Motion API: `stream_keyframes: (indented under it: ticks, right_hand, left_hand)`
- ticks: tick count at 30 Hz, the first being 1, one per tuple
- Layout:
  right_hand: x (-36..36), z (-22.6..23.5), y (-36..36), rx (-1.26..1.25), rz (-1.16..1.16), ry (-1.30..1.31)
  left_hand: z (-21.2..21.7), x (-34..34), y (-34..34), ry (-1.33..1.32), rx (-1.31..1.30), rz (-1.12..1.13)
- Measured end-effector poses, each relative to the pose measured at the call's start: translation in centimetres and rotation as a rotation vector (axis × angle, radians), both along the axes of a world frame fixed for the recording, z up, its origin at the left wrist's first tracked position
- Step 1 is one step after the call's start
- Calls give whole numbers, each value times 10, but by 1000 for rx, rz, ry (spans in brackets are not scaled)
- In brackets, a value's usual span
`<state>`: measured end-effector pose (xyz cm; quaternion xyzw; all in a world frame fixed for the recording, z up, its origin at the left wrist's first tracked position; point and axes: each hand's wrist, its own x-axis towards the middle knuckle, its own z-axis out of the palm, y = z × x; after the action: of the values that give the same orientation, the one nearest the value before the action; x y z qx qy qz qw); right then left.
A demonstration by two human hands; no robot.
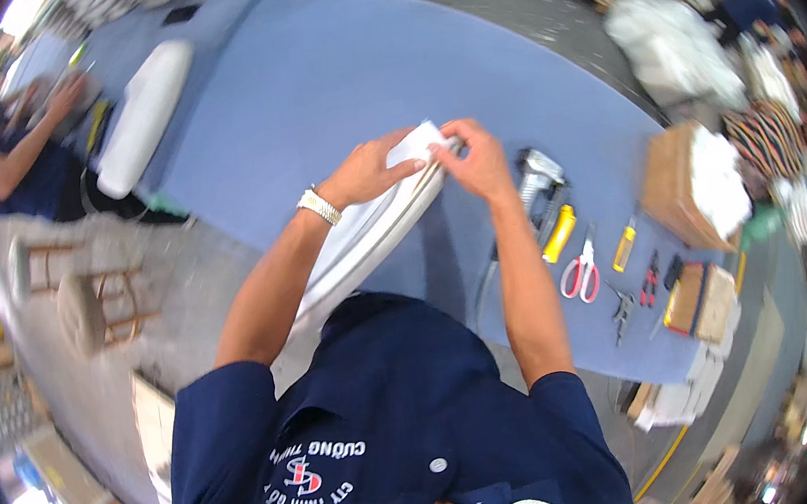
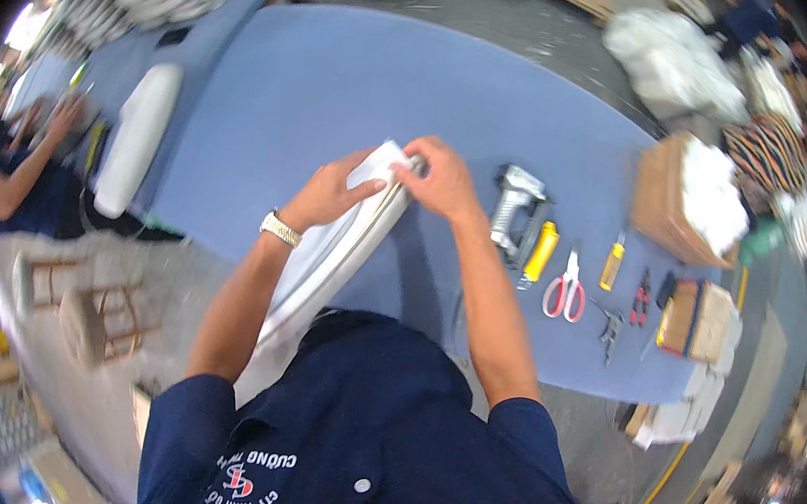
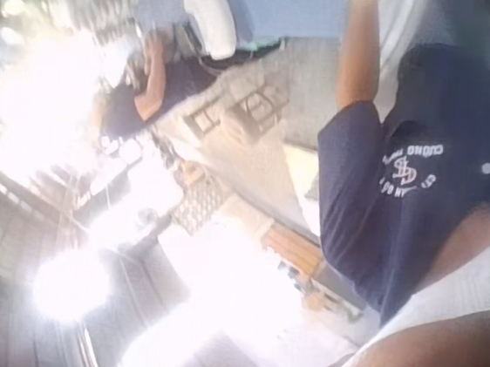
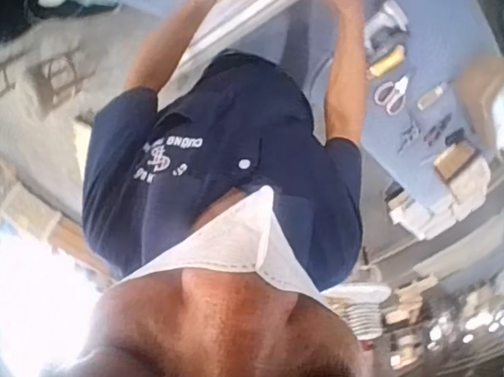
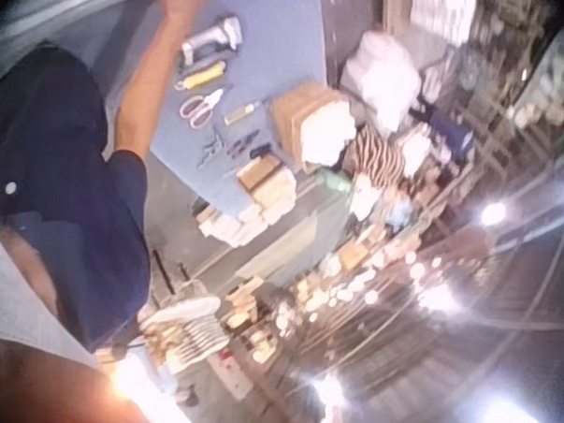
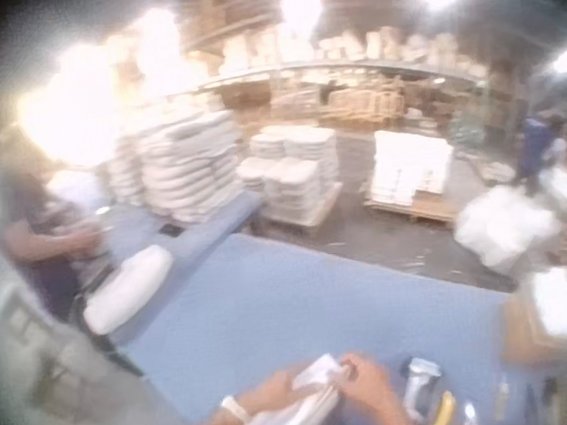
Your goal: The person staples fabric onto a cushion frame using a pneumatic staple gun, then trims excess fabric with a utility knife and scissors. The person flips the cushion and stacks it with others.
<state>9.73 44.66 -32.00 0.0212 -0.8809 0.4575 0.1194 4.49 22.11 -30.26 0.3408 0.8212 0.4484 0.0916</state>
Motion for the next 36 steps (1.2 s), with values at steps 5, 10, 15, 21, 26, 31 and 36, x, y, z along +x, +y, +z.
stream_keyframes:
  ticks: [5,10,15,21,26,31,36]
  right_hand:
    - [-41,-19,-20,-7,-62,-31]
    - [-38,-19,-19,14,-121,-78]
    - [-19,-27,-5,-91,-174,-111]
    - [34,-40,37,-108,-281,-143]
    - [60,4,15,139,-227,-164]
    - [62,51,-61,6,-226,-39]
    - [-29,33,-213,162,260,120]
  left_hand:
    - [36,50,-141,-355,-343,130]
    - [38,172,-226,-396,-57,547]
    - [36,188,-201,-410,-134,704]
    - [30,107,-224,-12,-132,427]
    - [33,33,-240,-113,-125,271]
    - [10,-47,-233,-24,-88,54]
    - [-40,-76,-294,-272,-32,107]
